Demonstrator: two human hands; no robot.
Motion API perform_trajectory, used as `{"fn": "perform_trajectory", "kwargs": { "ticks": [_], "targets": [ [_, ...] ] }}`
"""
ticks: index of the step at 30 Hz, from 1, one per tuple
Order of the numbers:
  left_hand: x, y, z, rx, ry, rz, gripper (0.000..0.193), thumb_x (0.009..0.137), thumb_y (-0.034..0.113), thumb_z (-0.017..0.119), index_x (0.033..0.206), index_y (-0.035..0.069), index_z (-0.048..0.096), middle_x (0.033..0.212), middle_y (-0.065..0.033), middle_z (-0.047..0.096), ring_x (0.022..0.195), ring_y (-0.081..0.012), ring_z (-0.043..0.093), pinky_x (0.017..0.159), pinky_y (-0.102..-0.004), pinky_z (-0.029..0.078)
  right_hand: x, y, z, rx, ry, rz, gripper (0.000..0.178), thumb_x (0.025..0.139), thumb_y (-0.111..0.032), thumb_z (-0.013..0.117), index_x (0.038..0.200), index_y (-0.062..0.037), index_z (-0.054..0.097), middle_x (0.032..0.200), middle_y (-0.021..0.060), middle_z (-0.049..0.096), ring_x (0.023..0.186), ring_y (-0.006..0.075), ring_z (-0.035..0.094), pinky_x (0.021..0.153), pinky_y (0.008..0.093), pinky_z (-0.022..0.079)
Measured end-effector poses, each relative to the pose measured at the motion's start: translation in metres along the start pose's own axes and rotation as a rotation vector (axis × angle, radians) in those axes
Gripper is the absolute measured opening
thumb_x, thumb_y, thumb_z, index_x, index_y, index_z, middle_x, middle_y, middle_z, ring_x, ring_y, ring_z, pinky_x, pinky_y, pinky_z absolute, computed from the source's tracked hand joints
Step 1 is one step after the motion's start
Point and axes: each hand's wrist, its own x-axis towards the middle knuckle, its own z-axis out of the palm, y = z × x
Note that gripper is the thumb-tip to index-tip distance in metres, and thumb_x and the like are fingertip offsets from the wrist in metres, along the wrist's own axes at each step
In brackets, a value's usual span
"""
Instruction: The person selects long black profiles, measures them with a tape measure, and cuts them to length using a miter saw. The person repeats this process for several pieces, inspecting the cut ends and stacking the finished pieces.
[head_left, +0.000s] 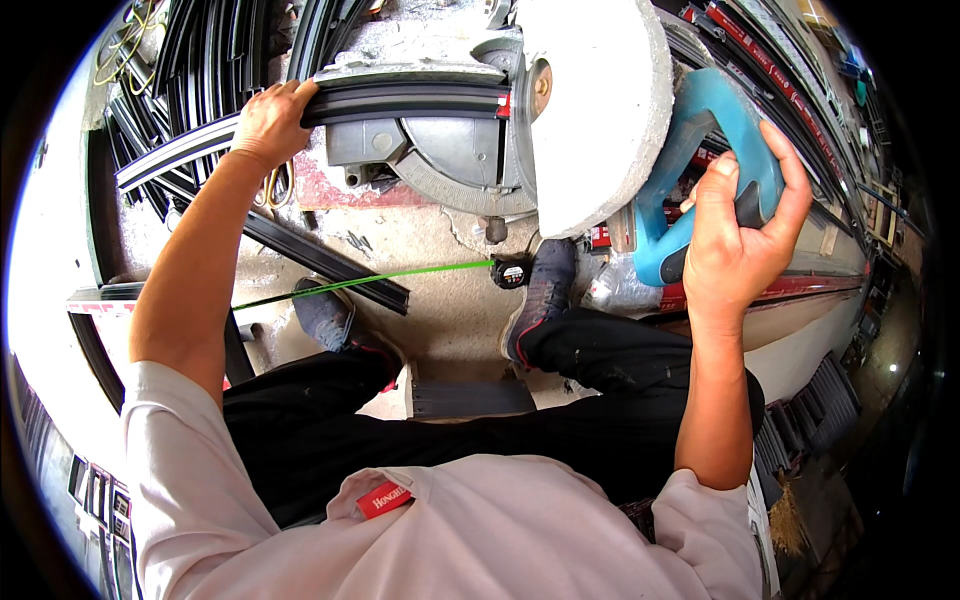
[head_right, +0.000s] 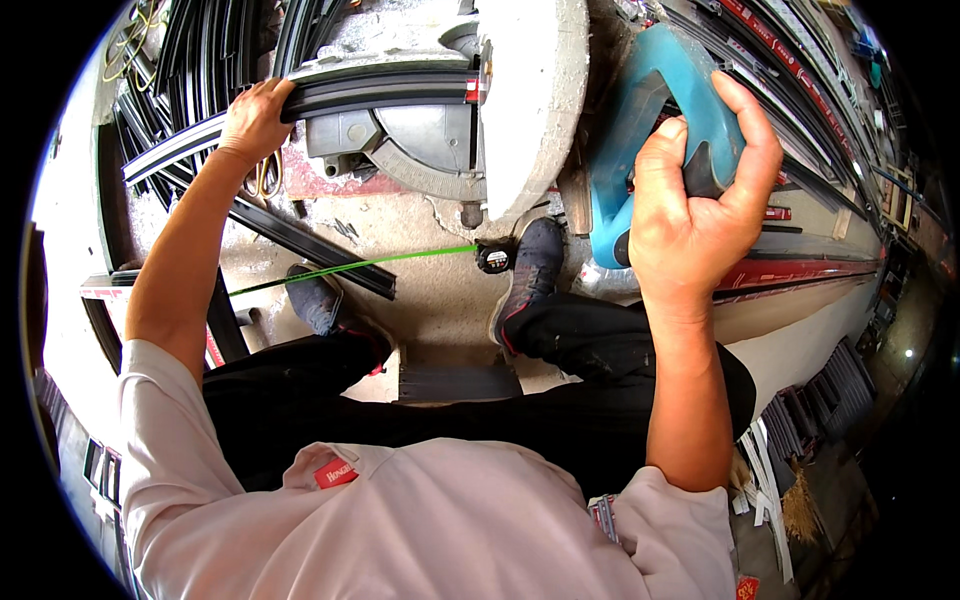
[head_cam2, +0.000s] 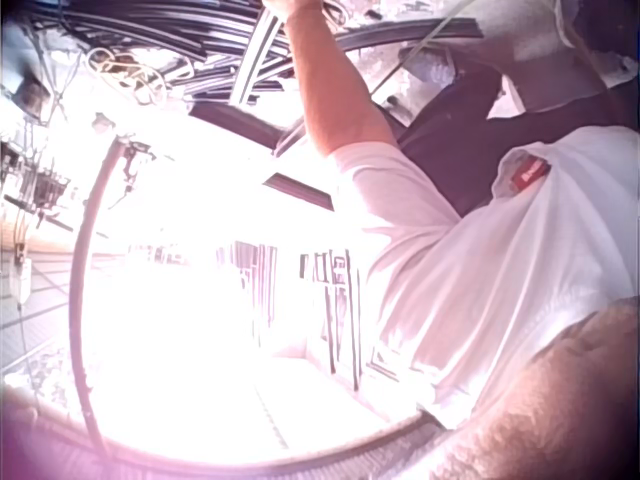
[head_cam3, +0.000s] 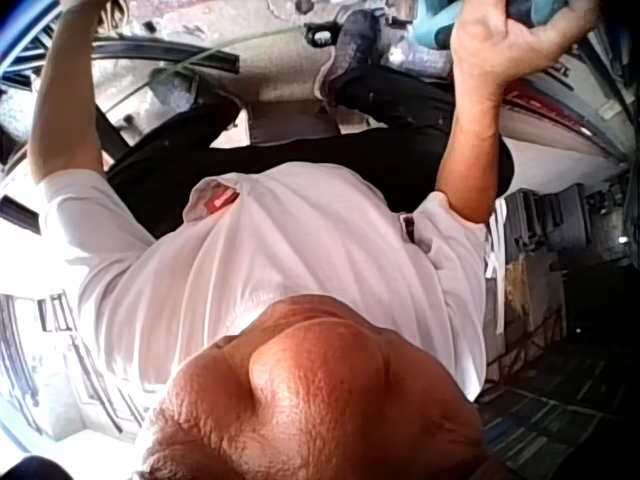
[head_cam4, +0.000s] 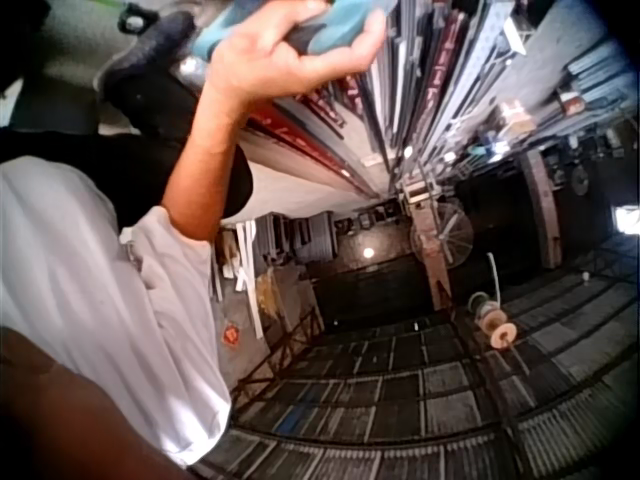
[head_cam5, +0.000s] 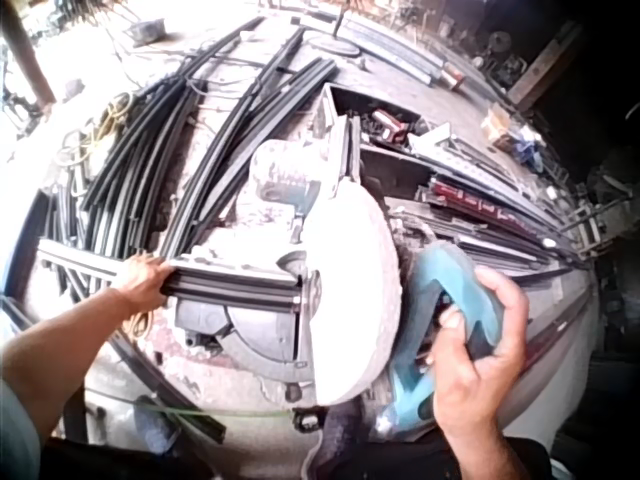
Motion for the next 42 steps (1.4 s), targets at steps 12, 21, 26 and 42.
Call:
{"fn": "perform_trajectory", "kwargs": {
  "ticks": [12, 21, 26, 42],
  "targets": [
    [-0.001, 0.003, -0.003, 0.023, -0.012, -0.003, 0.047, 0.08, 0.011, 0.077, 0.124, 0.011, 0.061, 0.11, -0.0118, 0.067, 0.113, -0.0325, 0.066, 0.102, -0.0451, 0.051, -0.008, 0.006, -0.001, -0.024, 0.002, 0.007, 0.045, 0.095, 0.005, 0.065, 0.139, -0.0035, 0.057, 0.119, 0.0094, 0.062, 0.088, 0.0125, 0.065, 0.078, 0.0285, 0.057],
    [0.0, 0.003, -0.002, 0.038, -0.025, -0.019, 0.048, 0.079, 0.01, 0.077, 0.124, 0.012, 0.061, 0.11, -0.0111, 0.067, 0.113, -0.0321, 0.066, 0.102, -0.0449, 0.052, -0.017, 0.017, 0.0, -0.052, 0.021, -0.051, 0.046, 0.095, 0.006, 0.066, 0.139, -0.0008, 0.056, 0.123, 0.0103, 0.061, 0.099, 0.0161, 0.065, 0.088, 0.0309, 0.057],
    [0.0, 0.003, -0.002, 0.047, -0.034, -0.021, 0.05, 0.078, 0.009, 0.077, 0.125, 0.012, 0.061, 0.11, -0.0111, 0.067, 0.113, -0.032, 0.066, 0.102, -0.0449, 0.052, -0.019, 0.018, 0.001, -0.065, 0.024, -0.077, 0.046, 0.094, 0.006, 0.066, 0.139, 0.0001, 0.055, 0.124, 0.0109, 0.061, 0.102, 0.0172, 0.065, 0.09, 0.0315, 0.056],
    [0.0, 0.004, -0.003, 0.045, -0.037, -0.022, 0.052, 0.078, 0.009, 0.077, 0.128, 0.011, 0.06, 0.111, -0.012, 0.067, 0.115, -0.0321, 0.065, 0.104, -0.0447, 0.051, -0.024, 0.026, 0.003, -0.061, 0.046, -0.091, 0.048, 0.093, 0.006, 0.067, 0.139, 0.0004, 0.055, 0.125, 0.0117, 0.061, 0.104, 0.0184, 0.065, 0.091, 0.0315, 0.056]
  ]
}}
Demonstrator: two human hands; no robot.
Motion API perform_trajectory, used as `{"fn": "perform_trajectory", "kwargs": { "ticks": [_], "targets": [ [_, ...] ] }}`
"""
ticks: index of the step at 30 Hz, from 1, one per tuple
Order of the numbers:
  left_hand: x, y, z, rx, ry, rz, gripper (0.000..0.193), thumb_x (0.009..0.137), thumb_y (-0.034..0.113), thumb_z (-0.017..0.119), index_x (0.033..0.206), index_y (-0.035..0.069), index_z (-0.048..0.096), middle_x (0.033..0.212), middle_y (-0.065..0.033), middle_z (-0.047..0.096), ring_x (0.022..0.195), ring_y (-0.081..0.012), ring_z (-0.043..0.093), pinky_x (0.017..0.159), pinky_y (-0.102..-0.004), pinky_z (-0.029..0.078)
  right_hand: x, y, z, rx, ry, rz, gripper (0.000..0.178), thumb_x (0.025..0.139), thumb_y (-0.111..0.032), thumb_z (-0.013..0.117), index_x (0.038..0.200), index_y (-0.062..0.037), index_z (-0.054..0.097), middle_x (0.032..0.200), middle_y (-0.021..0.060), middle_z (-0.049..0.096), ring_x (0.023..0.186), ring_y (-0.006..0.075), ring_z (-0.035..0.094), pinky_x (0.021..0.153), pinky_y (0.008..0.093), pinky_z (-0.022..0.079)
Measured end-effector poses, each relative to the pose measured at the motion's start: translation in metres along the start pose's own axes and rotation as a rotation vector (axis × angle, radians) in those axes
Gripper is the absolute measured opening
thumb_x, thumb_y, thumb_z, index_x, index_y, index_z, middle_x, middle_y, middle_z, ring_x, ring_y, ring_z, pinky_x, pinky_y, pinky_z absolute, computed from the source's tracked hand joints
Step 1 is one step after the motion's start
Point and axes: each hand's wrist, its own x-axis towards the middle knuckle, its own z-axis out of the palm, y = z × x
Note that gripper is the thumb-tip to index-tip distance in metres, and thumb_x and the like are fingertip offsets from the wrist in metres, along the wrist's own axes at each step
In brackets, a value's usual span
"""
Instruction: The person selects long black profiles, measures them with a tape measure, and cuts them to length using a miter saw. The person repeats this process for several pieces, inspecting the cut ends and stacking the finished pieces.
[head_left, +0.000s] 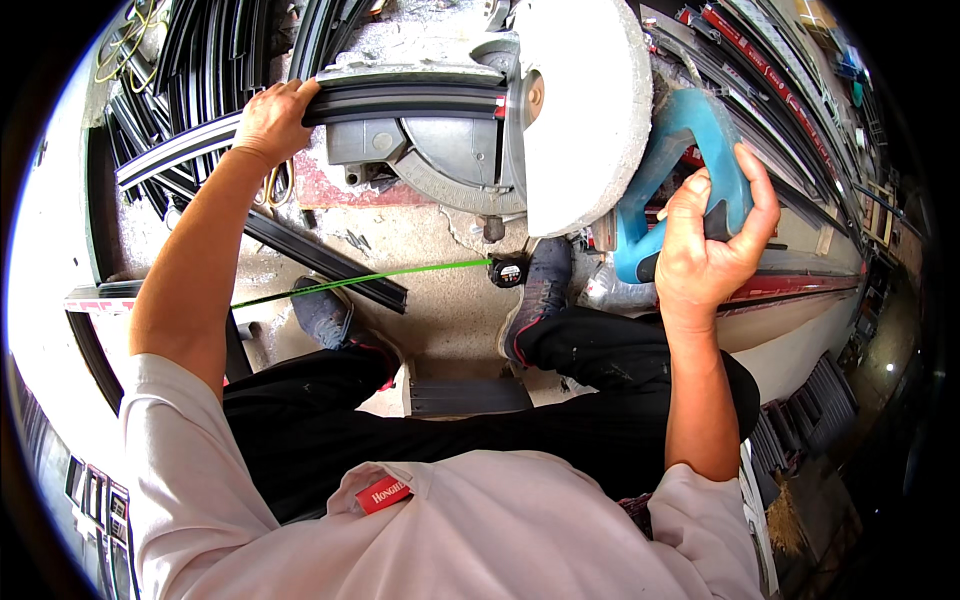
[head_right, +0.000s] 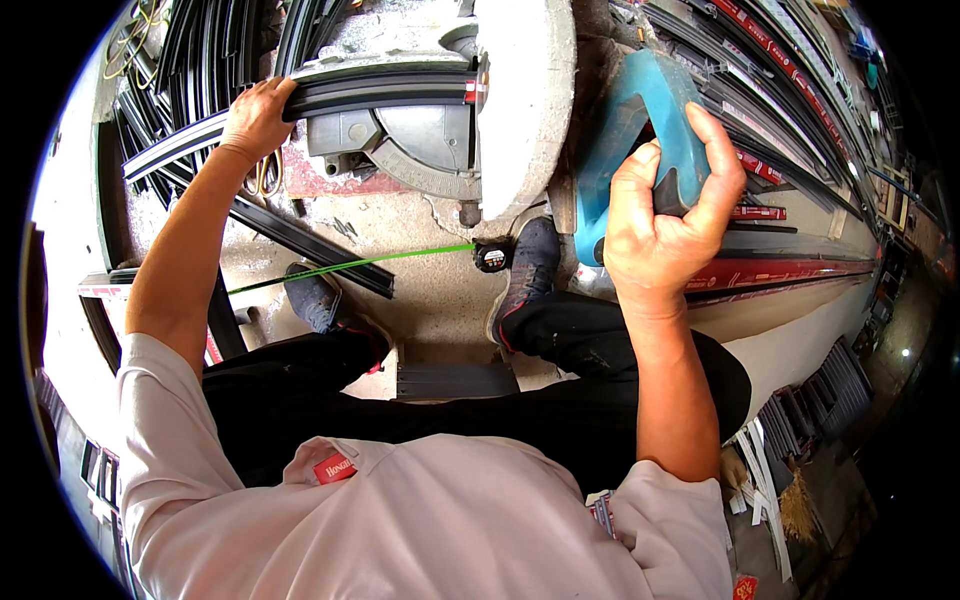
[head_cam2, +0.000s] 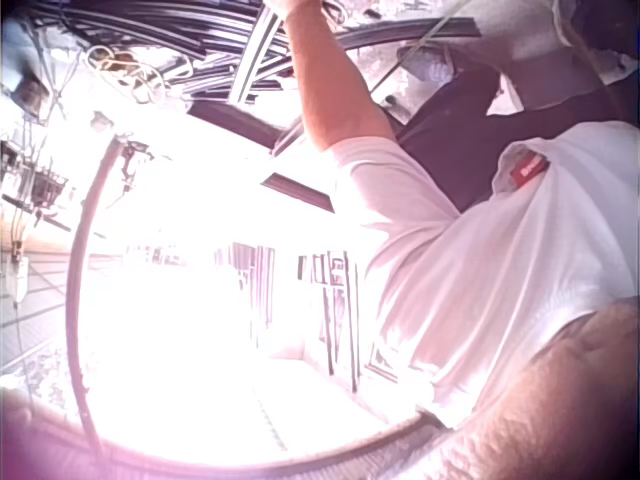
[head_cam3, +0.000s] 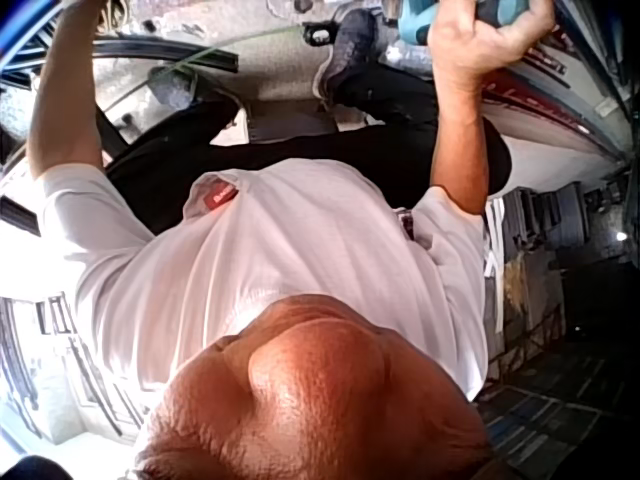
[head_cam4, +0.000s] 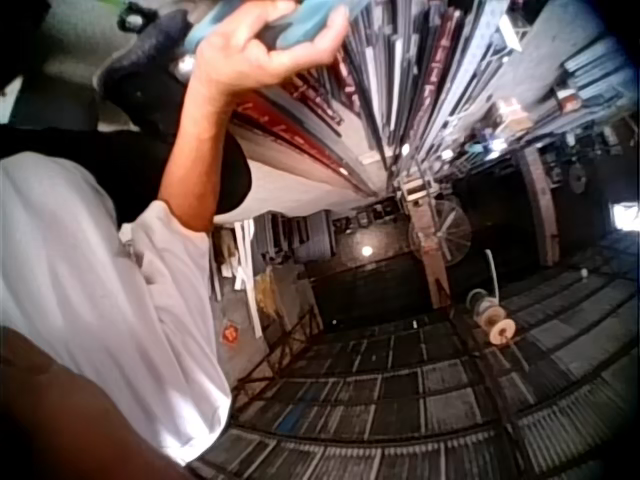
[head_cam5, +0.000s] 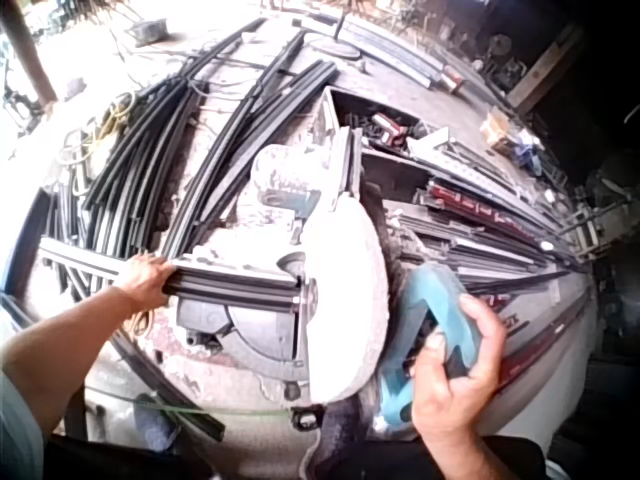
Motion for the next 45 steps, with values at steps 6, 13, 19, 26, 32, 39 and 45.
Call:
{"fn": "perform_trajectory", "kwargs": {
  "ticks": [6, 13, 19, 26, 32, 39, 45],
  "targets": [
    [0.0, 0.0, -0.001, -0.031, 0.003, 0.003, 0.047, 0.078, 0.013, 0.079, 0.121, 0.009, 0.06, 0.115, -0.015, 0.067, 0.116, -0.0366, 0.064, 0.103, -0.0482, 0.051, 0.0, 0.0, -0.001, 0.003, -0.012, -0.007, 0.048, 0.094, 0.005, 0.067, 0.14, 0.0005, 0.055, 0.125, 0.0114, 0.061, 0.104, 0.0181, 0.065, 0.091, 0.0316, 0.056],
    [0.0, 0.002, -0.003, -0.007, 0.024, 0.015, 0.045, 0.079, 0.008, 0.074, 0.122, 0.01, 0.061, 0.11, -0.0125, 0.068, 0.113, -0.0327, 0.066, 0.101, -0.0454, 0.052, -0.002, 0.003, -0.001, 0.034, -0.001, -0.003, 0.048, 0.093, 0.006, 0.067, 0.14, 0.0008, 0.055, 0.123, 0.0116, 0.062, 0.1, 0.0171, 0.066, 0.089, 0.0311, 0.057],
    [0.0, -0.005, 0.003, -0.059, 0.034, 0.032, 0.046, 0.078, 0.011, 0.078, 0.12, 0.009, 0.06, 0.111, -0.0145, 0.067, 0.113, -0.0365, 0.065, 0.1, -0.0477, 0.052, -0.003, 0.003, 0.0, 0.064, -0.013, -0.005, 0.049, 0.093, 0.007, 0.067, 0.14, 0.0007, 0.054, 0.123, 0.0115, 0.063, 0.101, 0.0168, 0.065, 0.089, 0.0313, 0.056],
    [0.0, -0.005, 0.003, -0.103, 0.065, 0.056, 0.046, 0.076, 0.011, 0.078, 0.118, 0.007, 0.062, 0.111, -0.0157, 0.066, 0.113, -0.0375, 0.064, 0.098, -0.0481, 0.052, -0.004, 0.0, 0.001, 0.017, -0.002, 0.0, 0.048, 0.092, 0.007, 0.066, 0.139, 0.0009, 0.055, 0.128, 0.0127, 0.062, 0.105, 0.0191, 0.065, 0.094, 0.0329, 0.055],
    [0.0, -0.012, 0.013, -0.142, 0.112, 0.085, 0.049, 0.074, 0.007, 0.074, 0.122, 0.005, 0.062, 0.107, -0.0171, 0.065, 0.107, -0.0407, 0.064, 0.093, -0.0494, 0.052, 0.003, 0.0, 0.0, -0.03, 0.028, -0.174, 0.046, 0.093, 0.003, 0.067, 0.137, 0.0009, 0.057, 0.127, 0.0135, 0.063, 0.109, 0.0211, 0.065, 0.096, 0.0333, 0.054],
    [0.005, -0.018, 0.024, -0.099, 0.097, 0.077, 0.049, 0.075, 0.005, 0.077, 0.122, 0.005, 0.062, 0.113, -0.0147, 0.067, 0.113, -0.0376, 0.064, 0.098, -0.0477, 0.052, 0.005, 0.0, -0.005, -0.023, 0.045, -0.203, 0.051, 0.086, 0.003, 0.072, 0.134, -0.0009, 0.057, 0.119, 0.0237, 0.07, 0.102, 0.0415, 0.073, 0.089, 0.0426, 0.06],
    [0.004, -0.022, 0.03, -0.089, 0.117, 0.058, 0.048, 0.075, 0.006, 0.079, 0.12, 0.006, 0.062, 0.111, -0.0147, 0.067, 0.11, -0.0378, 0.064, 0.097, -0.0473, 0.052, 0.003, -0.002, -0.005, 0.012, 0.052, -0.172, 0.05, 0.085, 0.003, 0.073, 0.133, -0.0001, 0.058, 0.118, 0.0237, 0.071, 0.103, 0.0423, 0.073, 0.089, 0.0436, 0.06]
  ]
}}
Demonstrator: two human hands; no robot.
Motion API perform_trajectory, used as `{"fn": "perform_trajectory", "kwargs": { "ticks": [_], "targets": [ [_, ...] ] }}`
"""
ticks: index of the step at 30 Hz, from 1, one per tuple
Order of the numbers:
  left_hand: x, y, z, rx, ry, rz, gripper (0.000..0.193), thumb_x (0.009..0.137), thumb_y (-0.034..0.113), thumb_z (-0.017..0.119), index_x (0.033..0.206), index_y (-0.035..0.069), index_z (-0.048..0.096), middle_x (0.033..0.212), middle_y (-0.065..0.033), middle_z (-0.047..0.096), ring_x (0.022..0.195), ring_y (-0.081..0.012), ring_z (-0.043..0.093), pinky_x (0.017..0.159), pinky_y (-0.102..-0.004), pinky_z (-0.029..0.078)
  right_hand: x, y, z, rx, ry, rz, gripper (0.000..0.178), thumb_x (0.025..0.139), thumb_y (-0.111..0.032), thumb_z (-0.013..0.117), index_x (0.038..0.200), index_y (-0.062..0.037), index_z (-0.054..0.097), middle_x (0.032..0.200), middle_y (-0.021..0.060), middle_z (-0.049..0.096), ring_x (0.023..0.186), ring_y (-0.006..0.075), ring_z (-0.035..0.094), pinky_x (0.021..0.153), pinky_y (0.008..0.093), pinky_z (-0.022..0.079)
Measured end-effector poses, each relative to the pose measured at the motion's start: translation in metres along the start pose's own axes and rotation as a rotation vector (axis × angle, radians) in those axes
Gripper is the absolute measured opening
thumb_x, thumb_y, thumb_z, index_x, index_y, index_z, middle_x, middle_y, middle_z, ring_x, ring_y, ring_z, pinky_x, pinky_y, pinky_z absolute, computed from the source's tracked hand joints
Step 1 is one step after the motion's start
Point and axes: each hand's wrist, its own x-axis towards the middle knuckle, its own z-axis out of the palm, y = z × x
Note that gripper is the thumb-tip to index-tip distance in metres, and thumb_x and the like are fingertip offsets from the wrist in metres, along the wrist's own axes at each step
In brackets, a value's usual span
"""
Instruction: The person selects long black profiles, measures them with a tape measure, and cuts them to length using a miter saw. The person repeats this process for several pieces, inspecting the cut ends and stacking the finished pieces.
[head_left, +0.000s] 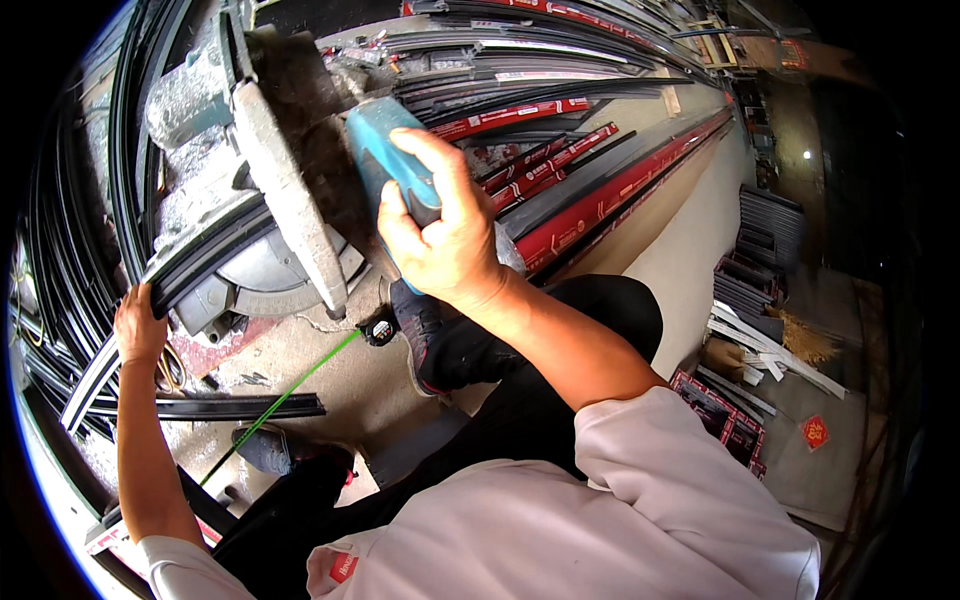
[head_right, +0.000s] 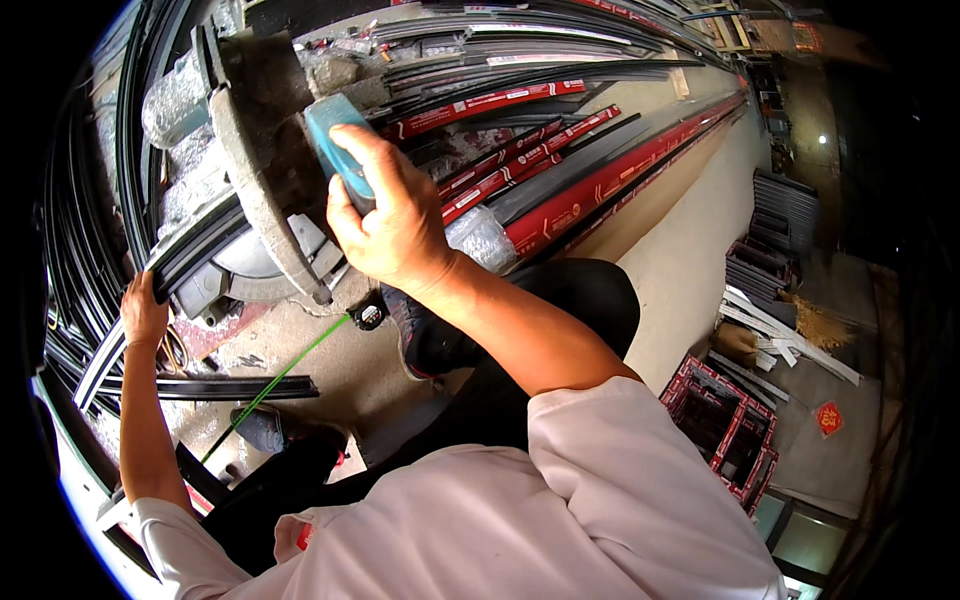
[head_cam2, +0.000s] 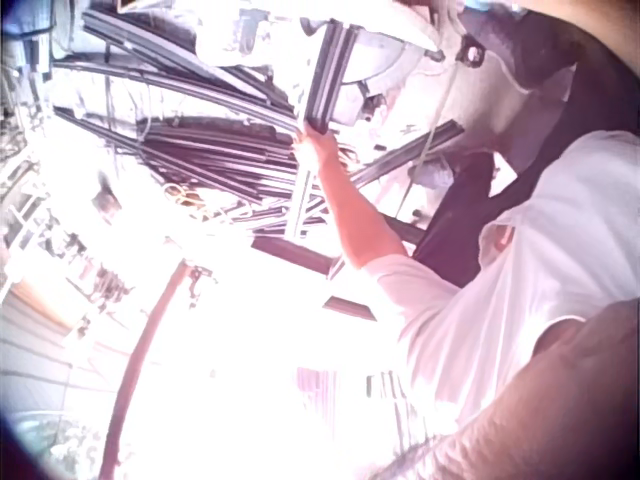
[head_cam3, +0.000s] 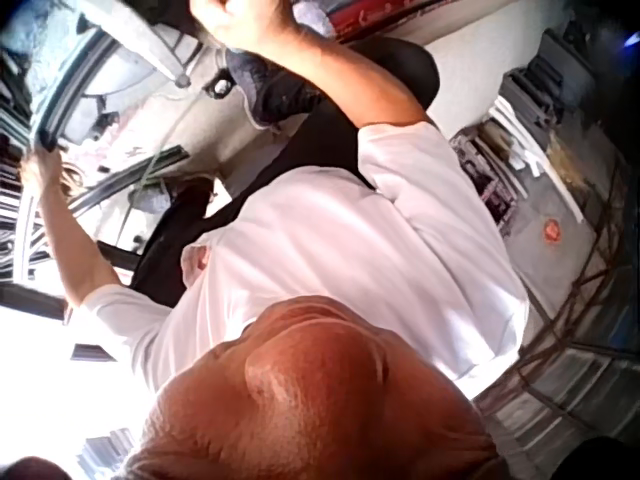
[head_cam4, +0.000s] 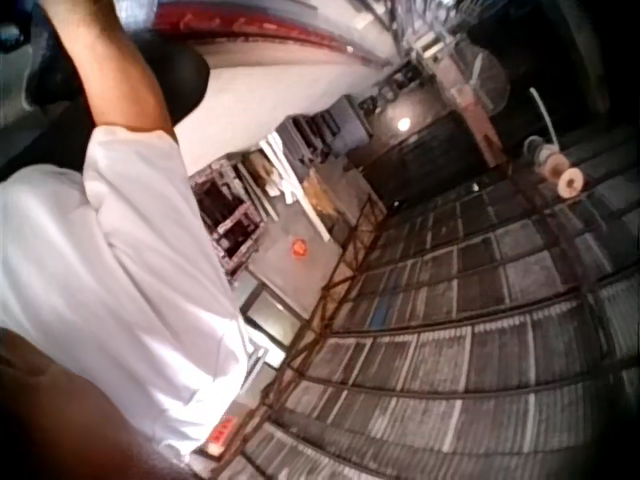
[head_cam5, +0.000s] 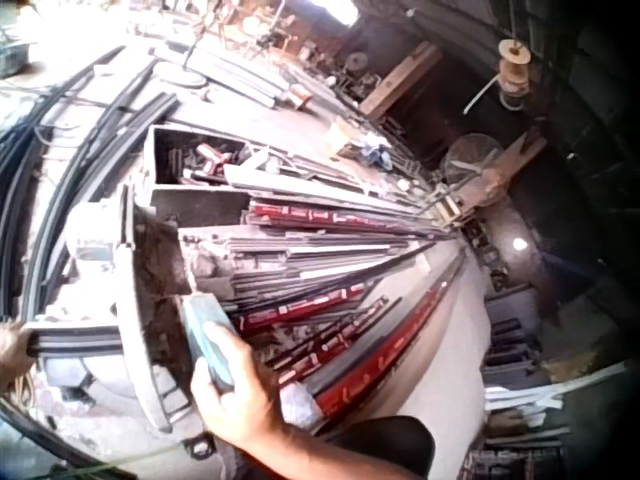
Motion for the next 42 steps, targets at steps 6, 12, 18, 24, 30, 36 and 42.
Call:
{"fn": "perform_trajectory", "kwargs": {
  "ticks": [6, 12, 18, 24, 30, 36, 42],
  "targets": [
    [0.0, -0.001, 0.002, 0.0, 0.005, 0.016, 0.045, 0.078, 0.008, 0.077, 0.12, 0.006, 0.061, 0.11, -0.0159, 0.066, 0.108, -0.039, 0.065, 0.095, -0.0481, 0.053, 0.0, -0.001, -0.001, -0.015, 0.026, -0.014, 0.052, 0.086, 0.002, 0.073, 0.135, -0.0033, 0.058, 0.114, 0.0231, 0.071, 0.095, 0.0418, 0.074, 0.079, 0.0447, 0.061],
    [0.0, -0.003, 0.005, 0.002, 0.023, 0.032, 0.04, 0.079, 0.007, 0.073, 0.118, 0.005, 0.062, 0.109, -0.0167, 0.066, 0.106, -0.0398, 0.066, 0.093, -0.0491, 0.053, -0.009, -0.001, -0.003, -0.011, -0.047, 0.056, 0.052, 0.088, 0.003, 0.073, 0.137, 0.0, 0.055, 0.125, 0.0233, 0.069, 0.109, 0.039, 0.073, 0.092, 0.0408, 0.059],
    [0.001, -0.003, 0.004, -0.002, 0.055, 0.065, 0.036, 0.08, 0.007, 0.071, 0.115, 0.005, 0.06, 0.107, -0.0173, 0.066, 0.104, -0.0409, 0.066, 0.091, -0.0501, 0.053, -0.012, 0.001, -0.003, -0.03, -0.038, 0.035, 0.05, 0.089, 0.002, 0.072, 0.136, 0.0003, 0.056, 0.122, 0.023, 0.07, 0.104, 0.039, 0.074, 0.089, 0.0409, 0.06],
    [0.001, -0.002, 0.001, -0.021, 0.055, 0.083, 0.037, 0.08, 0.007, 0.071, 0.115, 0.005, 0.06, 0.107, -0.0171, 0.066, 0.104, -0.041, 0.065, 0.091, -0.0506, 0.053, -0.013, 0.004, 0.002, -0.032, 0.041, -0.029, 0.055, 0.084, 0.002, 0.074, 0.135, -0.0048, 0.056, 0.104, 0.021, 0.069, 0.086, 0.0422, 0.071, 0.074, 0.0461, 0.06],
    [0.001, 0.001, -0.001, -0.019, 0.064, 0.078, 0.037, 0.08, 0.008, 0.073, 0.115, 0.005, 0.06, 0.106, -0.0171, 0.067, 0.104, -0.0409, 0.066, 0.091, -0.0503, 0.053, -0.018, 0.005, 0.002, -0.042, 0.042, -0.023, 0.054, 0.085, 0.0, 0.075, 0.135, -0.005, 0.056, 0.103, 0.0205, 0.07, 0.084, 0.04, 0.073, 0.072, 0.0449, 0.061],
    [0.001, 0.006, -0.008, -0.006, 0.025, 0.06, 0.037, 0.08, 0.008, 0.074, 0.114, 0.005, 0.061, 0.107, -0.0171, 0.066, 0.107, -0.0404, 0.065, 0.094, -0.0497, 0.052, -0.023, 0.007, 0.003, -0.057, 0.052, -0.036, 0.054, 0.084, 0.001, 0.075, 0.135, -0.0048, 0.056, 0.103, 0.02, 0.069, 0.084, 0.0411, 0.072, 0.073, 0.0454, 0.061],
    [0.002, 0.004, -0.004, -0.015, 0.028, 0.046, 0.036, 0.079, 0.007, 0.072, 0.113, 0.005, 0.061, 0.107, -0.017, 0.067, 0.105, -0.0412, 0.065, 0.093, -0.0502, 0.053, -0.026, 0.007, 0.004, -0.045, 0.043, -0.028, 0.054, 0.084, 0.001, 0.074, 0.135, -0.004, 0.056, 0.105, 0.0199, 0.069, 0.085, 0.0404, 0.072, 0.074, 0.0452, 0.06]
  ]
}}
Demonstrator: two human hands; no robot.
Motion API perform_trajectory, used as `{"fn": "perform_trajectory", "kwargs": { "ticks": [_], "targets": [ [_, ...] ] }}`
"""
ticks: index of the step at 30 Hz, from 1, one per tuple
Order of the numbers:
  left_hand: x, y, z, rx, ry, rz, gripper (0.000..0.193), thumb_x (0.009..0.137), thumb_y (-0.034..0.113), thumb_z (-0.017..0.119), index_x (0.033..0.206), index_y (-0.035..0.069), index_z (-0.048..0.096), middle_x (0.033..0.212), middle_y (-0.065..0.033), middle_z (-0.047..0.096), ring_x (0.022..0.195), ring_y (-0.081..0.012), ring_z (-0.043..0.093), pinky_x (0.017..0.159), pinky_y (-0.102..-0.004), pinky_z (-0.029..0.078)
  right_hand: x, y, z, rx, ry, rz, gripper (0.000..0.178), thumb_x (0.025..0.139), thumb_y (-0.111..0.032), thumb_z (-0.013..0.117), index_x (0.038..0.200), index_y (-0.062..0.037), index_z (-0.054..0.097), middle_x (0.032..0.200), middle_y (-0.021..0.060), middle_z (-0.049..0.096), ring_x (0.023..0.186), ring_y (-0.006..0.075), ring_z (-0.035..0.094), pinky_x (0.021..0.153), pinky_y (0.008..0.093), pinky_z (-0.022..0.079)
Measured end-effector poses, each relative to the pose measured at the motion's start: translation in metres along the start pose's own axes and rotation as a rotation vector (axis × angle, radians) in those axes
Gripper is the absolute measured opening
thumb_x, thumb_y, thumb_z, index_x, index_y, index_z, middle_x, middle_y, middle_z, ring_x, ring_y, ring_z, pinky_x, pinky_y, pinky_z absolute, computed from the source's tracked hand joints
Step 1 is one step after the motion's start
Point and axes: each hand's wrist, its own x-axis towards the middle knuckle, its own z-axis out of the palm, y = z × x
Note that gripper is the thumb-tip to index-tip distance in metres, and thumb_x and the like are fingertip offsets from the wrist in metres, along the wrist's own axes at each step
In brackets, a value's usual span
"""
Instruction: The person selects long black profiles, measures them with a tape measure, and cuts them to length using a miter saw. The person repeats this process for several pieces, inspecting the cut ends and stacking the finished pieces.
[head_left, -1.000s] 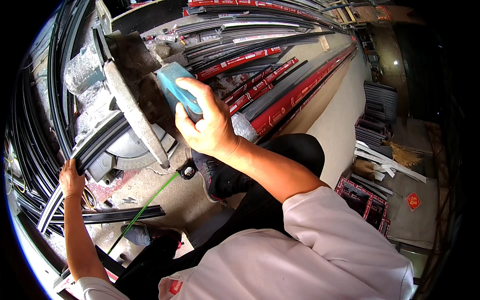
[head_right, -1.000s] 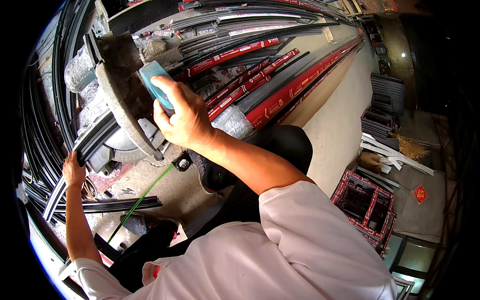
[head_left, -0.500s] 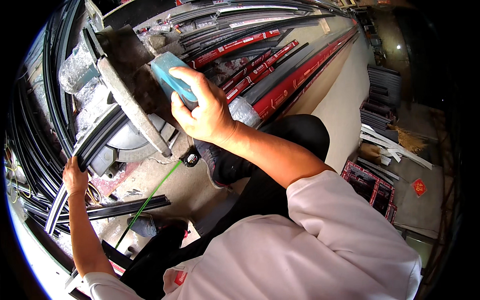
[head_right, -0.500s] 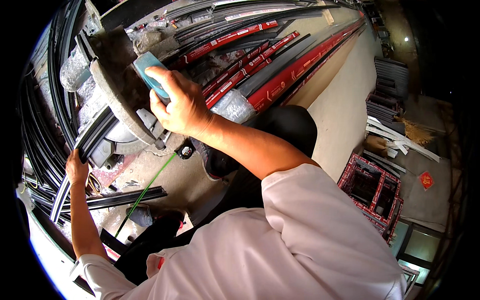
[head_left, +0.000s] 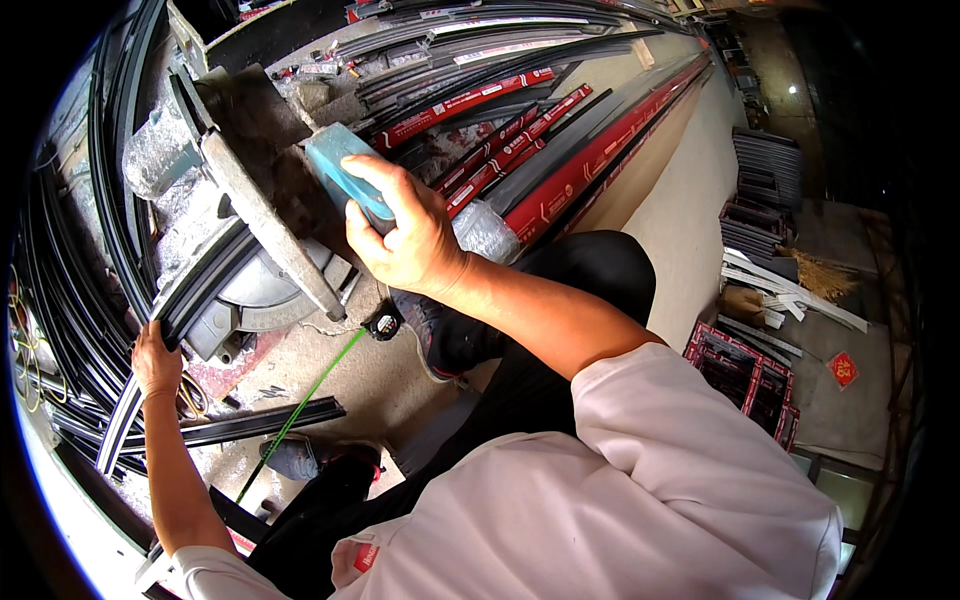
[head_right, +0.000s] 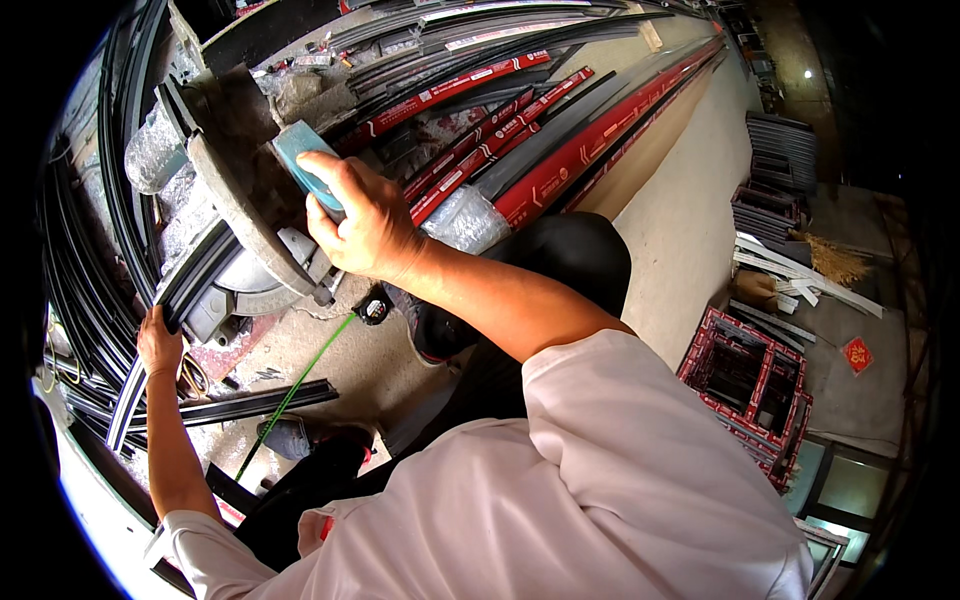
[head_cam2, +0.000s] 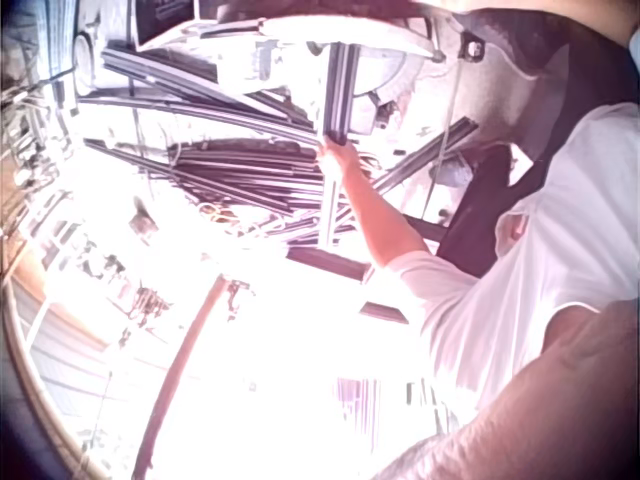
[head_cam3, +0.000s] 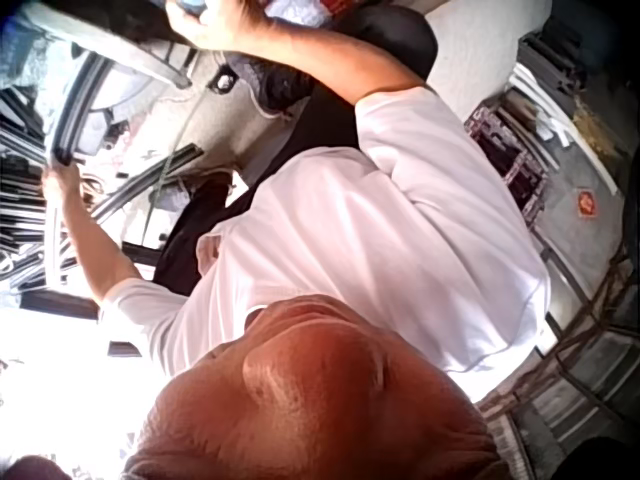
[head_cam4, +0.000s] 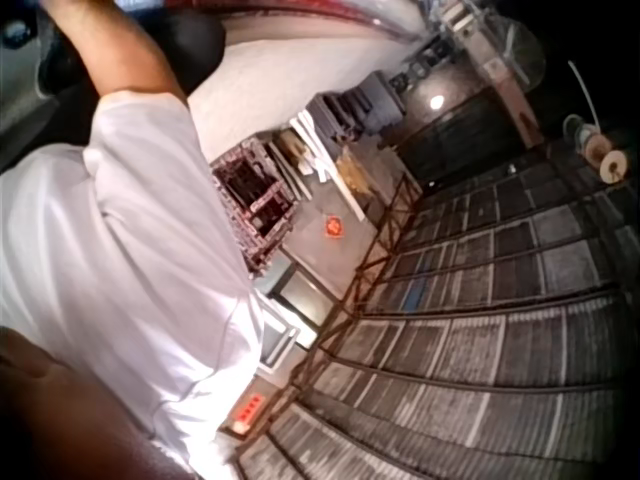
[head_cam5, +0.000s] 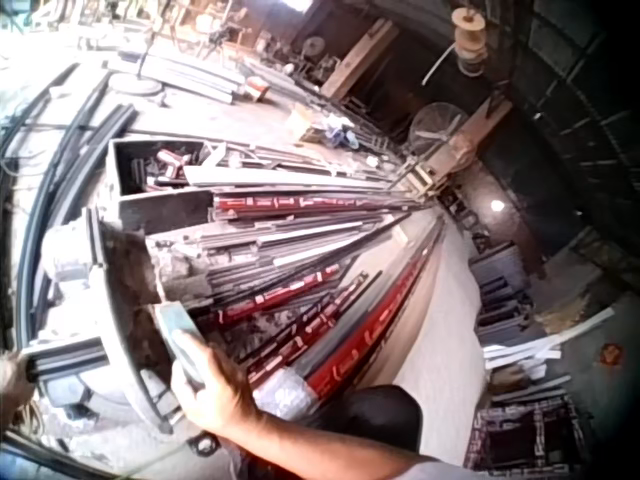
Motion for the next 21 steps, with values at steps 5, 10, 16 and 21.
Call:
{"fn": "perform_trajectory", "kwargs": {
  "ticks": [5, 10, 16, 21],
  "targets": [
    [0.0, -0.001, 0.0, -0.003, 0.021, 0.002, 0.036, 0.079, 0.007, 0.072, 0.112, 0.005, 0.061, 0.107, -0.0169, 0.067, 0.105, -0.0412, 0.065, 0.093, -0.0504, 0.053, -0.006, 0.0, -0.001, -0.007, -0.041, 0.04, 0.052, 0.086, 0.001, 0.074, 0.135, -0.0017, 0.057, 0.114, 0.0209, 0.07, 0.096, 0.0397, 0.073, 0.083, 0.0439, 0.06],
    [0.0, -0.003, 0.005, -0.005, 0.007, -0.005, 0.035, 0.08, 0.008, 0.071, 0.113, 0.005, 0.061, 0.107, -0.0167, 0.067, 0.106, -0.041, 0.065, 0.093, -0.0508, 0.052, -0.014, 0.001, -0.002, -0.013, -0.048, 0.059, 0.05, 0.087, 0.001, 0.074, 0.134, 0.0001, 0.058, 0.12, 0.0216, 0.07, 0.104, 0.0399, 0.073, 0.091, 0.0436, 0.06],
    [0.001, 0.003, 0.001, -0.008, -0.049, -0.035, 0.035, 0.081, 0.009, 0.071, 0.115, 0.005, 0.061, 0.114, -0.0188, 0.069, 0.109, -0.0429, 0.065, 0.095, -0.051, 0.053, -0.016, 0.002, -0.003, -0.024, -0.023, 0.027, 0.05, 0.087, 0.0, 0.074, 0.134, -0.0006, 0.058, 0.118, 0.021, 0.069, 0.1, 0.04, 0.072, 0.087, 0.0439, 0.06],
    [-0.002, 0.019, -0.021, -0.04, -0.122, -0.128, 0.053, 0.079, 0.008, 0.075, 0.131, 0.009, 0.062, 0.117, -0.0177, 0.07, 0.114, -0.0396, 0.066, 0.099, -0.0492, 0.052, -0.011, 0.003, 0.004, -0.005, 0.014, -0.006, 0.048, 0.087, -0.002, 0.074, 0.133, -0.0018, 0.059, 0.117, 0.0215, 0.07, 0.097, 0.0408, 0.073, 0.085, 0.0443, 0.06]
  ]
}}
